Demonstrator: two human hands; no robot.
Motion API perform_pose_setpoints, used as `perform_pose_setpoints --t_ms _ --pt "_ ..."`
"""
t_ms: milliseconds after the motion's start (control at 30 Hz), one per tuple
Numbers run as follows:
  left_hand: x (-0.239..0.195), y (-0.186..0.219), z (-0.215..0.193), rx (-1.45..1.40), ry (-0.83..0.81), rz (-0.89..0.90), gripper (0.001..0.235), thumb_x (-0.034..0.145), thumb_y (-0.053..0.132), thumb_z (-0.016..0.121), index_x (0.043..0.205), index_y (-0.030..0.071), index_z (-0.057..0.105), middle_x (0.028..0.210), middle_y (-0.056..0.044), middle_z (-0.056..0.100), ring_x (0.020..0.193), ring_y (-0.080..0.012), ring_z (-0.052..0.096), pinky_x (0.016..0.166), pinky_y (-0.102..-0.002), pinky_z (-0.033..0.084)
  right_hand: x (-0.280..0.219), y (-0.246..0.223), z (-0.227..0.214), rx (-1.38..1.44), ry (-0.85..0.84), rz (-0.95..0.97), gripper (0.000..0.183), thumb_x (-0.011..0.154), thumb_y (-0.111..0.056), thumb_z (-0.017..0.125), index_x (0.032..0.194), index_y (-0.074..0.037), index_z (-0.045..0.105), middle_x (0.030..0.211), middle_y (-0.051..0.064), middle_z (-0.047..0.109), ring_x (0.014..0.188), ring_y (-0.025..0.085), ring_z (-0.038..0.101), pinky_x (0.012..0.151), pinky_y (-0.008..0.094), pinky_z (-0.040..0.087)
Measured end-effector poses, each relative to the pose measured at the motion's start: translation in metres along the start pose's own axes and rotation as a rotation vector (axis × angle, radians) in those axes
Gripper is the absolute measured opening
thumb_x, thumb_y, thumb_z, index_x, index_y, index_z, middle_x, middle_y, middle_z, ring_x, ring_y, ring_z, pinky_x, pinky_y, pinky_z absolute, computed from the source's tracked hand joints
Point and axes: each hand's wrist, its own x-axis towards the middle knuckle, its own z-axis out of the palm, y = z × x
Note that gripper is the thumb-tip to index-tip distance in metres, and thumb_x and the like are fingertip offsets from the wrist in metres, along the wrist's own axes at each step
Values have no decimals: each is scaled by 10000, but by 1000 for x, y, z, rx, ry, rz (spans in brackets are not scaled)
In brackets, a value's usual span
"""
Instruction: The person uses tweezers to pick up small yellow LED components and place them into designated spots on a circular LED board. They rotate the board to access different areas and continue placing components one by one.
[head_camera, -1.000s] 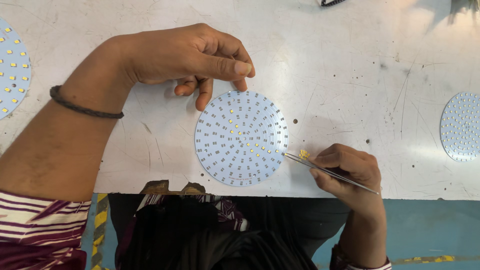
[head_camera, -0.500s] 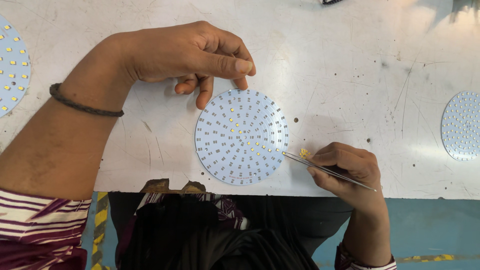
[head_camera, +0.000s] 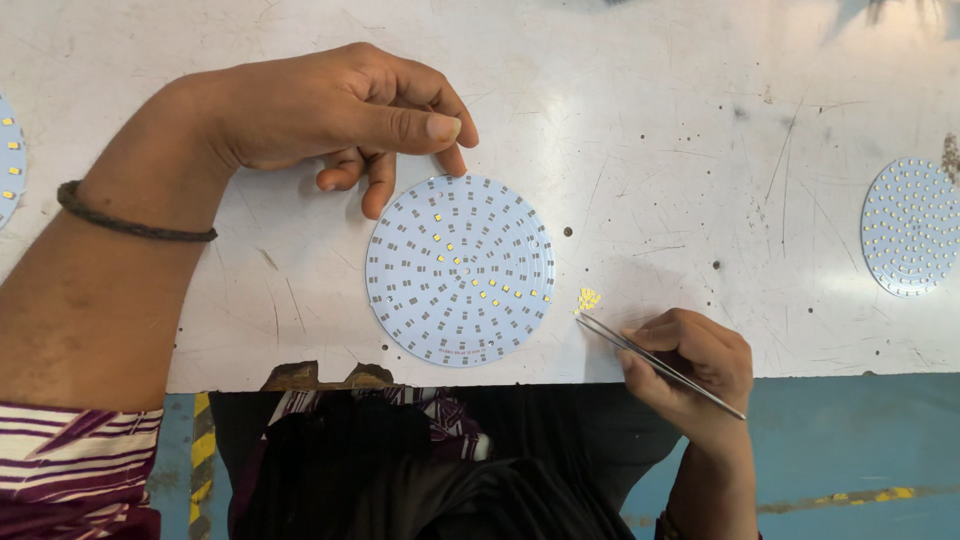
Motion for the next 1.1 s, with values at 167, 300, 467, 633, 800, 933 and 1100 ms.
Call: perform_pose_setpoints --t_ms 167,300,467,633,800,933,1100 --pt "0 -2 0 4 6 -14 592 936 487 584 1235 -21 647 1037 -180 781 475 -118 724 291 -147 467 5 -3 3 -23 4 -27 233 793 -125 840 786 -8 639 722 83 673 611 102 651 553 207 479" --pt "0 0 0 25 10 -15 592 939 484 583 1244 -19 645 1038 -178 783 471 -120 726 289 -148 475 5 -3 3 -41 -7 -26 226 795 -134 837 798 -5 652 734 92 684 627 110 670 558 209 492" --pt "0 0 0 25 15 -13 589 944 482 582 1241 -23 647 1025 -186 788 468 -119 730 289 -145 474 6 -2 3 -54 -10 -30 225 786 -141 841 791 -8 659 727 92 692 621 115 683 543 206 497" --pt "0 -2 1 26 29 -11 596 935 483 589 1238 -27 647 1020 -199 791 470 -125 729 289 -147 472 6 -3 1 -46 -8 -16 210 802 -130 828 796 -10 657 735 88 690 629 114 679 582 217 519" --pt "0 -1 0 31 26 0 597 933 484 602 1239 -26 650 1028 -203 786 472 -129 731 289 -151 471 7 -3 2 -58 -24 -22 212 779 -127 838 787 -8 662 739 96 702 635 116 689 562 210 510" --pt "1 -1 0 37 30 -5 591 930 487 605 1236 -16 659 1029 -199 787 466 -130 737 287 -155 471 6 -4 2 -62 -35 17 180 782 -93 826 784 1 672 739 104 713 600 109 670 537 209 481" --pt "0 0 1 44 36 -31 605 906 508 621 1217 -9 665 1022 -184 794 457 -138 730 287 -160 465 9 -7 2 11 -49 21 167 807 -81 816 799 -6 667 748 86 708 617 99 669 572 209 498"
